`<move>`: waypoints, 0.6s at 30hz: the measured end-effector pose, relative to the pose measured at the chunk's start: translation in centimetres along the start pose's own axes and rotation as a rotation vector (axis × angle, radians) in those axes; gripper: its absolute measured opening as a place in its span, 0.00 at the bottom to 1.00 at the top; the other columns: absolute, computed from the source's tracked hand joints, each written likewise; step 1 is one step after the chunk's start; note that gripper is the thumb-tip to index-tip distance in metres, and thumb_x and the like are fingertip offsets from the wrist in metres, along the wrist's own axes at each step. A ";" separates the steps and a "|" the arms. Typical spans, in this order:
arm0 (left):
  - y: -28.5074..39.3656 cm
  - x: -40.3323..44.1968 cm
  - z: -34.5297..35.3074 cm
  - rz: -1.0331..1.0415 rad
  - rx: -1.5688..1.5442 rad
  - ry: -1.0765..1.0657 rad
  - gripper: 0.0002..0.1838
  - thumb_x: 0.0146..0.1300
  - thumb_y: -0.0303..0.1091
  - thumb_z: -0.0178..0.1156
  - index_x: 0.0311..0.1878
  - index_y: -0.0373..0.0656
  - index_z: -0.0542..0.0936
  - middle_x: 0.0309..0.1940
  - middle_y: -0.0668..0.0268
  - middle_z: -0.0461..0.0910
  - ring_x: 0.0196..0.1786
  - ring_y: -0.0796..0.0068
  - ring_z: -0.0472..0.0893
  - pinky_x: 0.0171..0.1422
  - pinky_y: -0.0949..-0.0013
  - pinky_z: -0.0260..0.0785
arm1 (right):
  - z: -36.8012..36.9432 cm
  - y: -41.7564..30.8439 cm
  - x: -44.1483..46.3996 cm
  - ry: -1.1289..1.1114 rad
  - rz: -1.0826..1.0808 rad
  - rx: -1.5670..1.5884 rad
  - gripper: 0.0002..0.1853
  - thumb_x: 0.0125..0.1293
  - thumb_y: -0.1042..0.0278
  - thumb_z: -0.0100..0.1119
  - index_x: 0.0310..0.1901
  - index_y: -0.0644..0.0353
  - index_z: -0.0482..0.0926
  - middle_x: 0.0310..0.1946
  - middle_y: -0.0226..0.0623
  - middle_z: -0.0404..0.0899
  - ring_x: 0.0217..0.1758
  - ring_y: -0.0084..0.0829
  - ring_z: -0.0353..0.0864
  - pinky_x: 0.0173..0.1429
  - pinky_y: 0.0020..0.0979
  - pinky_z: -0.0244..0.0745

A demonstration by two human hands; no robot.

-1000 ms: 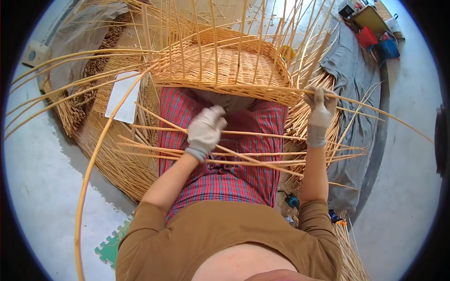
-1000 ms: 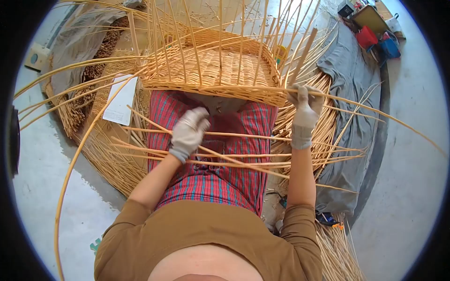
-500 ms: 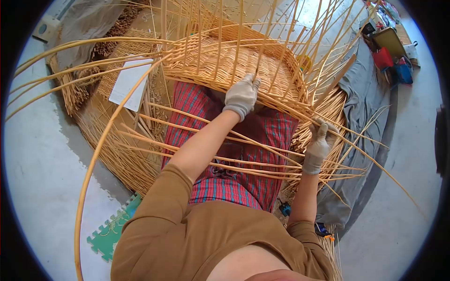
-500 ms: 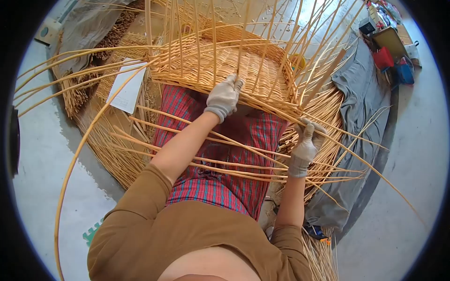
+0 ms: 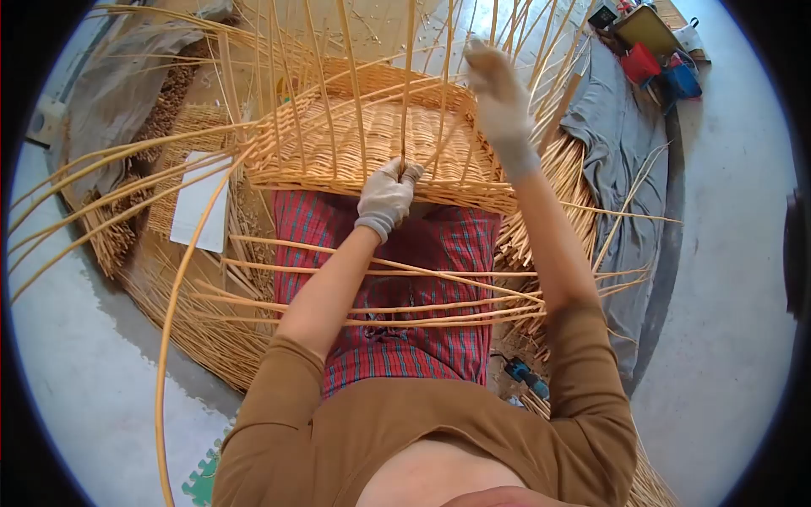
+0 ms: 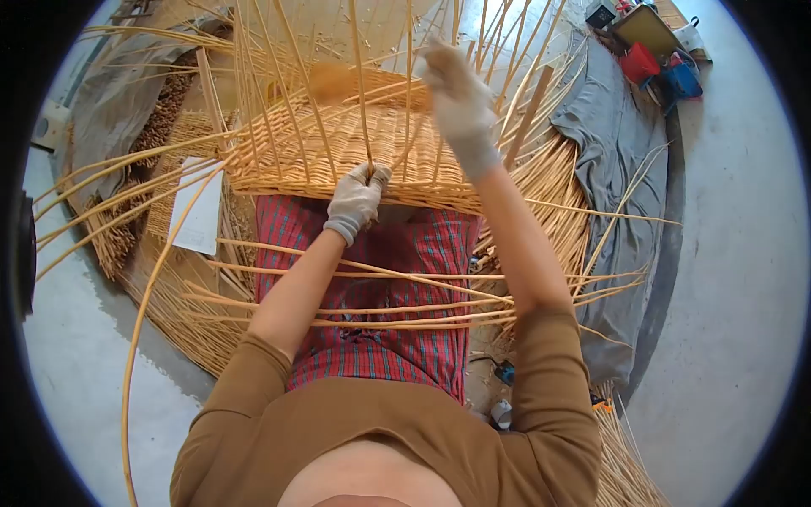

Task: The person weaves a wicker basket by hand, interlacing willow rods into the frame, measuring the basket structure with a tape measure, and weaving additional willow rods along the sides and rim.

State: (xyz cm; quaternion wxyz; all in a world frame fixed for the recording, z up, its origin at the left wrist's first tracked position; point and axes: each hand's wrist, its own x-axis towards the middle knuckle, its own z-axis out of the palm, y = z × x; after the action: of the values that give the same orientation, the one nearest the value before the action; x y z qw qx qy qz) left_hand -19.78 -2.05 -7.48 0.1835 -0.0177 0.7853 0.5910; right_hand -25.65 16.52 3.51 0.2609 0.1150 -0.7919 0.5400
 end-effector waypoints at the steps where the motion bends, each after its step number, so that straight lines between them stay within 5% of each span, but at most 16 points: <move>1: 0.6 -0.3 -0.1 0.017 0.009 0.010 0.15 0.73 0.45 0.60 0.38 0.42 0.79 0.18 0.69 0.73 0.20 0.77 0.71 0.27 0.67 0.65 | 3.3 2.8 2.7 0.030 -0.076 -0.110 0.23 0.70 0.77 0.58 0.66 0.53 0.72 0.55 0.36 0.82 0.52 0.28 0.81 0.60 0.29 0.78; 3: 1.9 -0.5 -0.1 -0.133 -0.104 0.051 0.18 0.73 0.49 0.58 0.42 0.42 0.82 0.21 0.63 0.77 0.23 0.74 0.75 0.31 0.66 0.68 | 7.0 4.1 4.8 0.068 -0.168 -0.226 0.23 0.71 0.71 0.59 0.66 0.47 0.74 0.54 0.33 0.82 0.44 0.23 0.82 0.56 0.26 0.80; 5: 1.4 1.3 -0.5 -0.164 0.104 0.077 0.21 0.71 0.53 0.58 0.43 0.41 0.83 0.23 0.58 0.80 0.25 0.68 0.79 0.33 0.62 0.70 | 9.0 2.2 5.0 0.257 0.389 0.001 0.25 0.71 0.70 0.60 0.69 0.44 0.72 0.59 0.34 0.79 0.40 0.18 0.78 0.49 0.22 0.79; 6: 1.4 1.6 -0.6 -0.137 0.132 0.075 0.22 0.70 0.54 0.58 0.42 0.41 0.82 0.23 0.56 0.80 0.26 0.65 0.80 0.34 0.60 0.70 | 10.4 4.3 4.4 0.563 0.084 0.334 0.21 0.70 0.68 0.62 0.64 0.50 0.76 0.59 0.33 0.79 0.32 0.17 0.72 0.36 0.20 0.74; 8: 1.4 0.9 -0.3 -0.147 0.086 0.047 0.24 0.69 0.56 0.58 0.39 0.41 0.82 0.22 0.54 0.80 0.25 0.62 0.80 0.33 0.57 0.71 | 6.7 4.7 0.7 0.574 -0.115 0.636 0.15 0.73 0.65 0.59 0.58 0.54 0.78 0.51 0.30 0.81 0.27 0.17 0.68 0.31 0.20 0.70; 10: 0.8 0.8 0.0 -0.090 0.050 0.020 0.17 0.68 0.47 0.63 0.35 0.40 0.80 0.19 0.61 0.78 0.21 0.71 0.79 0.26 0.64 0.69 | 2.0 3.3 -7.1 0.573 -0.241 -0.256 0.12 0.77 0.57 0.53 0.44 0.56 0.77 0.32 0.27 0.76 0.26 0.19 0.64 0.31 0.21 0.67; 12: 2.0 0.4 -0.9 -0.105 -0.056 -0.008 0.15 0.68 0.44 0.65 0.35 0.41 0.80 0.18 0.64 0.78 0.20 0.75 0.78 0.24 0.66 0.68 | -2.6 2.4 -14.1 0.199 0.196 1.101 0.21 0.81 0.49 0.41 0.37 0.58 0.72 0.24 0.30 0.68 0.26 0.26 0.69 0.39 0.36 0.74; 15: 2.1 0.3 -0.7 -0.128 -0.293 -0.114 0.15 0.65 0.42 0.70 0.35 0.40 0.78 0.18 0.67 0.77 0.21 0.79 0.79 0.21 0.71 0.69 | -2.2 0.4 -14.7 0.533 0.335 0.715 0.23 0.81 0.48 0.39 0.29 0.55 0.67 0.16 0.27 0.55 0.20 0.25 0.60 0.32 0.36 0.71; 18: 2.9 0.1 0.3 -0.162 -0.255 -0.061 0.21 0.60 0.48 0.73 0.36 0.39 0.77 0.18 0.66 0.78 0.19 0.77 0.79 0.19 0.72 0.70 | -1.5 -0.3 -16.7 0.603 0.400 0.835 0.24 0.81 0.47 0.38 0.29 0.55 0.67 0.16 0.27 0.58 0.19 0.25 0.60 0.31 0.36 0.71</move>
State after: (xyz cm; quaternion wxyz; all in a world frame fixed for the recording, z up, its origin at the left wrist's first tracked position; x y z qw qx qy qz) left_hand -20.49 -0.85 -4.89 0.2505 -0.0861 0.6941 0.6694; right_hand -11.10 16.13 -4.76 0.3006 -0.1039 -0.4072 0.8562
